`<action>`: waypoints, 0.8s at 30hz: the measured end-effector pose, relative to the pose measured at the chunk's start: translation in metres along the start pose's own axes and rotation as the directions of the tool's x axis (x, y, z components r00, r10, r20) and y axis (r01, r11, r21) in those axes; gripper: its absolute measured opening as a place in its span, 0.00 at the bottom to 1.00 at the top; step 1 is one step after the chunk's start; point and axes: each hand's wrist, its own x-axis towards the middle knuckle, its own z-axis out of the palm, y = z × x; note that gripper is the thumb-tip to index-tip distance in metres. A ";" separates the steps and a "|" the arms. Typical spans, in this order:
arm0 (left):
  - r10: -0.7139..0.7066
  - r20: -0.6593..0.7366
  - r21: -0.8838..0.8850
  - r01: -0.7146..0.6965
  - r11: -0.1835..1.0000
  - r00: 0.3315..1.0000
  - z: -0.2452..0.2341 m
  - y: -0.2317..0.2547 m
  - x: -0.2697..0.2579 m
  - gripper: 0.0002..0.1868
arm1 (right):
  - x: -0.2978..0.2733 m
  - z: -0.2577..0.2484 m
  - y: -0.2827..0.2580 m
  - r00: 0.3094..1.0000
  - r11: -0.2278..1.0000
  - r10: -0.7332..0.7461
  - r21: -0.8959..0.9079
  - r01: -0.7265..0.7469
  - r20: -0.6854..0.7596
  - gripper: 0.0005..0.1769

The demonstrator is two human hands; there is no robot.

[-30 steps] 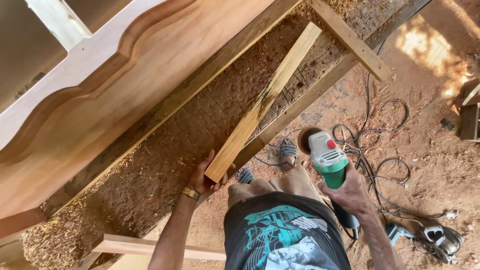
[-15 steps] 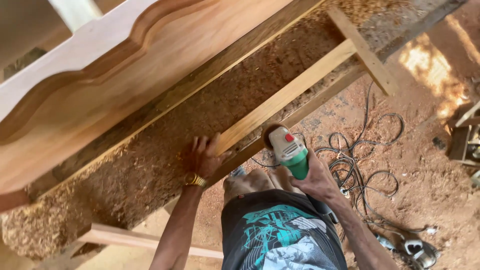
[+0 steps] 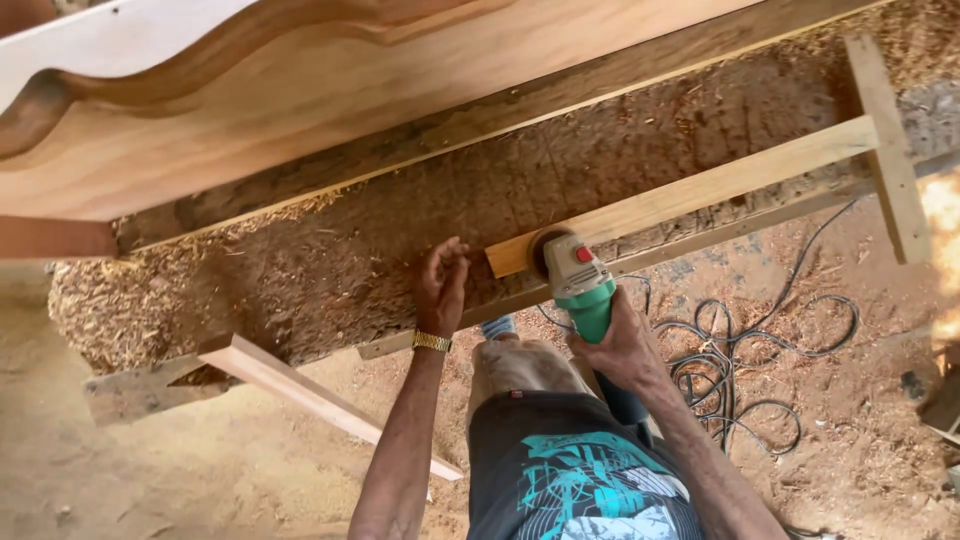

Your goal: Sand a narrow strip of wood using a handheld power sander.

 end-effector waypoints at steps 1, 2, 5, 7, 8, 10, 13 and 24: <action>-0.026 -0.071 -0.034 0.023 0.999 0.997 -0.002 -0.002 0.001 0.18 | 0.002 0.005 0.000 1.000 1.000 -0.007 0.006 0.007 0.007 0.39; -0.051 -0.140 -0.072 0.041 0.997 0.989 -0.003 -0.004 0.004 0.12 | 0.004 0.010 -0.001 1.000 1.000 -0.014 0.012 0.014 0.010 0.39; 0.062 -0.323 0.008 -0.062 0.998 0.945 -0.013 -0.025 0.014 0.09 | 0.012 0.029 -0.003 0.999 0.999 -0.034 -0.012 0.034 0.037 0.42; 0.054 -0.422 0.040 -0.041 0.998 0.905 -0.017 -0.025 -0.002 0.09 | 0.006 0.029 -0.021 0.998 0.999 -0.041 0.016 0.041 0.054 0.42; 0.056 -0.512 0.069 -0.024 0.997 0.857 -0.018 -0.024 -0.009 0.10 | 0.003 0.028 -0.030 0.997 0.998 -0.051 0.046 0.048 0.062 0.42; 0.033 -0.523 0.113 0.031 0.993 0.852 -0.020 -0.008 -0.045 0.09 | 0.004 0.034 -0.026 0.996 0.999 -0.044 0.011 0.044 0.074 0.41; -0.043 -0.536 0.102 0.115 0.988 0.843 -0.022 -0.013 -0.083 0.08 | 0.005 0.042 -0.026 0.996 0.998 -0.037 -0.041 0.040 0.084 0.39; -0.143 -0.521 0.026 0.183 0.983 0.842 -0.015 -0.001 -0.104 0.07 | 0.000 0.003 -0.028 0.999 0.998 0.023 -0.056 -0.025 -0.044 0.36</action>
